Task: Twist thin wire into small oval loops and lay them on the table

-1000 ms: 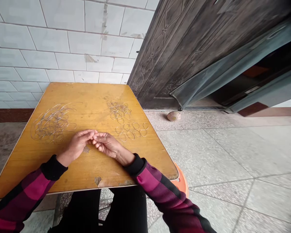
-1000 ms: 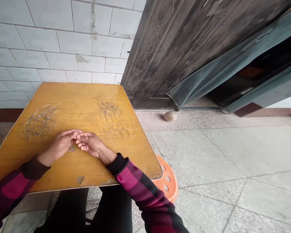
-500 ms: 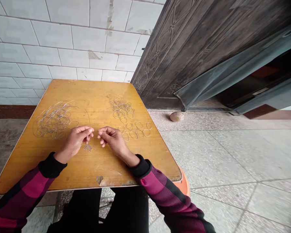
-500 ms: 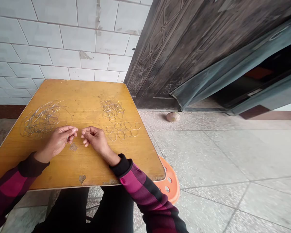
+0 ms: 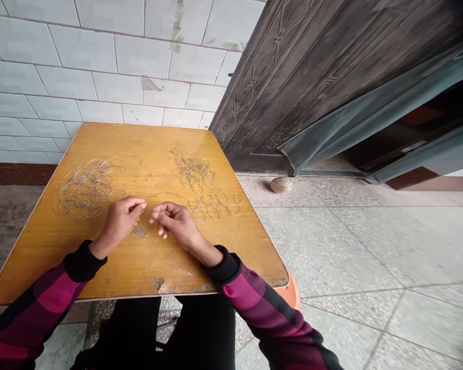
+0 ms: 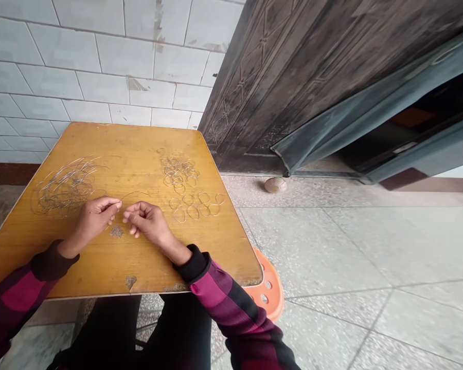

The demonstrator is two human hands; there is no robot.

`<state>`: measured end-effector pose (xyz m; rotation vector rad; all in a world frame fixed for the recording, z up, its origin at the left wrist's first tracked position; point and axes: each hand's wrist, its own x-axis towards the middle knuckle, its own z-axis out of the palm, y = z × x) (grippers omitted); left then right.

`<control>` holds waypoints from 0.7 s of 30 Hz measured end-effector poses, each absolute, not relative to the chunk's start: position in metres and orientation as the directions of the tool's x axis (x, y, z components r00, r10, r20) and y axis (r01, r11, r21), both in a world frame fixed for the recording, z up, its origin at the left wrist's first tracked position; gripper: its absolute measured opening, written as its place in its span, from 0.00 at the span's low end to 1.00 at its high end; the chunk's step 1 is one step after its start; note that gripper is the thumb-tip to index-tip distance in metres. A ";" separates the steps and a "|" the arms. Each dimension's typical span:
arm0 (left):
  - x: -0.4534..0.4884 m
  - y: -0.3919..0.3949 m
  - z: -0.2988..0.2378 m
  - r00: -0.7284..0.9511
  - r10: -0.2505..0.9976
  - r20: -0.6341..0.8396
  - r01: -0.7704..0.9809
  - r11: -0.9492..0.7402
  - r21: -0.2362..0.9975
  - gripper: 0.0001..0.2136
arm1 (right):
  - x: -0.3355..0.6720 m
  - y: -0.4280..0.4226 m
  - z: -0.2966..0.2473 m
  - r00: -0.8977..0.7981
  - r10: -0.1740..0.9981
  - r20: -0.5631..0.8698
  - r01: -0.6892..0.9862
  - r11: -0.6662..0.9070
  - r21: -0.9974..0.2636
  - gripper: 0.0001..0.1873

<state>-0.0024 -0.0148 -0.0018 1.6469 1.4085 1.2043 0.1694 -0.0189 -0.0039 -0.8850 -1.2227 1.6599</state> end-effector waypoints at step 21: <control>0.004 -0.021 0.001 0.138 0.990 -0.016 -0.158 0.038 0.987 0.09 | 0.172 -0.013 -0.006 -0.273 0.961 0.029 -0.233 -0.037 -0.972 0.13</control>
